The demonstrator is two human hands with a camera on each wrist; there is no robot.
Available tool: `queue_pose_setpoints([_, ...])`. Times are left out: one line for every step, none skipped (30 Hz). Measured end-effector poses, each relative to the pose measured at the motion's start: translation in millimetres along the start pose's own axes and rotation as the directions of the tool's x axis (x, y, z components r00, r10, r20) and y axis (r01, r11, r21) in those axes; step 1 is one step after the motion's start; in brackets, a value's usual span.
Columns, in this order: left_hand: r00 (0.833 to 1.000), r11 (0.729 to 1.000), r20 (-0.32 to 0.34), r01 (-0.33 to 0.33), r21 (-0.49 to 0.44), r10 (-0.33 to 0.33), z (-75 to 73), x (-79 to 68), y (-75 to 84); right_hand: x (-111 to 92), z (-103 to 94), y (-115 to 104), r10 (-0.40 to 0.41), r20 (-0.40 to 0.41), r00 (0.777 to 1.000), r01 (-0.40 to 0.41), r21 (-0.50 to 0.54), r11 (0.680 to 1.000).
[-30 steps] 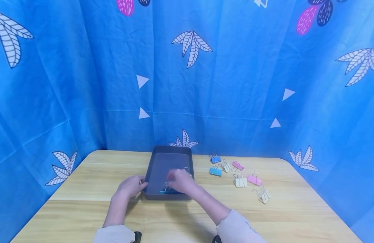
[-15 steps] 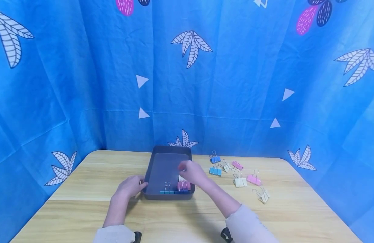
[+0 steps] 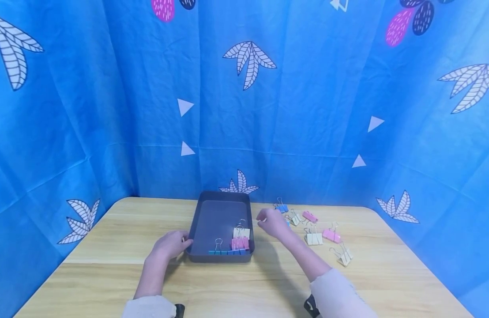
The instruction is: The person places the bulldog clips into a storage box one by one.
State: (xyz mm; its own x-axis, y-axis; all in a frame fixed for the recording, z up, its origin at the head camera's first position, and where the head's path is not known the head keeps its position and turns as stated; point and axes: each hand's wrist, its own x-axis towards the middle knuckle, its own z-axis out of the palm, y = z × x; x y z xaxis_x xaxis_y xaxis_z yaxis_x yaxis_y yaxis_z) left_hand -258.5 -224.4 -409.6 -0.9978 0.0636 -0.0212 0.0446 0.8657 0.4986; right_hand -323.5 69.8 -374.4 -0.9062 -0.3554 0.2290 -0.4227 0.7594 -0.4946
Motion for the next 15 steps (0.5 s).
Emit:
queue_pose_setpoints([1.000,1.000,0.000,-0.003,-0.002,0.003,0.0,0.0,0.1,0,-1.1,3,0.013,-0.003,1.000,-0.013,0.000,1.000])
queue_pose_setpoints([1.000,1.000,-0.002,-0.004,-0.002,0.004,-0.1,-0.2,0.3,-1,-2.4,6,0.029,-0.007,1.000,-0.029,-0.001,1.000])
queue_pose_setpoints([1.000,1.000,-0.003,-0.007,-0.004,0.007,-0.1,-0.1,0.4,-1,-3.5,9,0.041,-0.013,0.999,-0.041,-0.004,0.999])
queue_pose_setpoints([1.000,1.000,-0.005,-0.011,-0.004,0.011,0.0,0.1,0.5,-2,-4.6,12,0.054,-0.019,0.998,-0.054,-0.003,0.999])
queue_pose_setpoints([1.000,1.000,-0.006,-0.011,-0.005,0.011,0.1,0.2,0.6,-2,-5.6,15,0.071,-0.024,0.997,-0.071,0.005,0.997])
queue_pose_setpoints([1.000,1.000,-0.007,-0.008,-0.006,0.008,0.2,0.3,0.6,-2,-6.4,18,0.085,-0.029,0.996,-0.085,0.005,0.996])
queue_pose_setpoints([1.000,1.000,-0.006,-0.009,-0.006,0.009,0.2,0.6,0.6,-2,-7.0,22,0.106,-0.036,0.994,-0.106,0.005,0.994])
queue_pose_setpoints([1.000,1.000,-0.005,-0.007,-0.007,0.007,0.3,0.7,0.6,-2,-7.5,25,0.129,-0.041,0.991,-0.129,0.010,0.992])
queue_pose_setpoints([1.000,1.000,-0.002,-0.002,-0.008,0.002,0.4,0.8,0.3,-2,-7.7,28,0.150,-0.044,0.988,-0.149,0.016,0.989])
queue_pose_setpoints([1.000,1.000,0.001,0.005,-0.011,-0.005,0.5,0.9,0.2,-2,-8.0,32,0.174,-0.046,0.984,-0.174,0.019,0.985])
queue_pose_setpoints([1.000,1.000,0.003,0.012,-0.013,-0.012,0.6,0.8,0.2,-1,-8.1,35,0.200,-0.048,0.979,-0.199,0.019,0.980])
queue_pose_setpoints([1.000,1.000,0.005,0.016,-0.014,-0.016,0.8,0.9,0.1,-1,-8.1,38,0.218,-0.053,0.975,-0.217,0.016,0.976])
queue_pose_setpoints([1.000,1.000,0.006,0.017,-0.013,-0.017,0.8,0.7,0.1,-1,-7.9,42,0.242,-0.057,0.969,-0.241,0.020,0.970])
queue_pose_setpoints([1.000,1.000,0.007,0.018,-0.013,-0.018,0.8,0.5,0.0,0,-8.0,45,0.261,-0.059,0.964,-0.260,0.020,0.965])
queue_pose_setpoints([1.000,1.000,0.007,0.021,-0.014,-0.021,0.8,0.3,-0.1,0,-8.0,48,0.276,-0.062,0.959,-0.275,0.019,0.961])
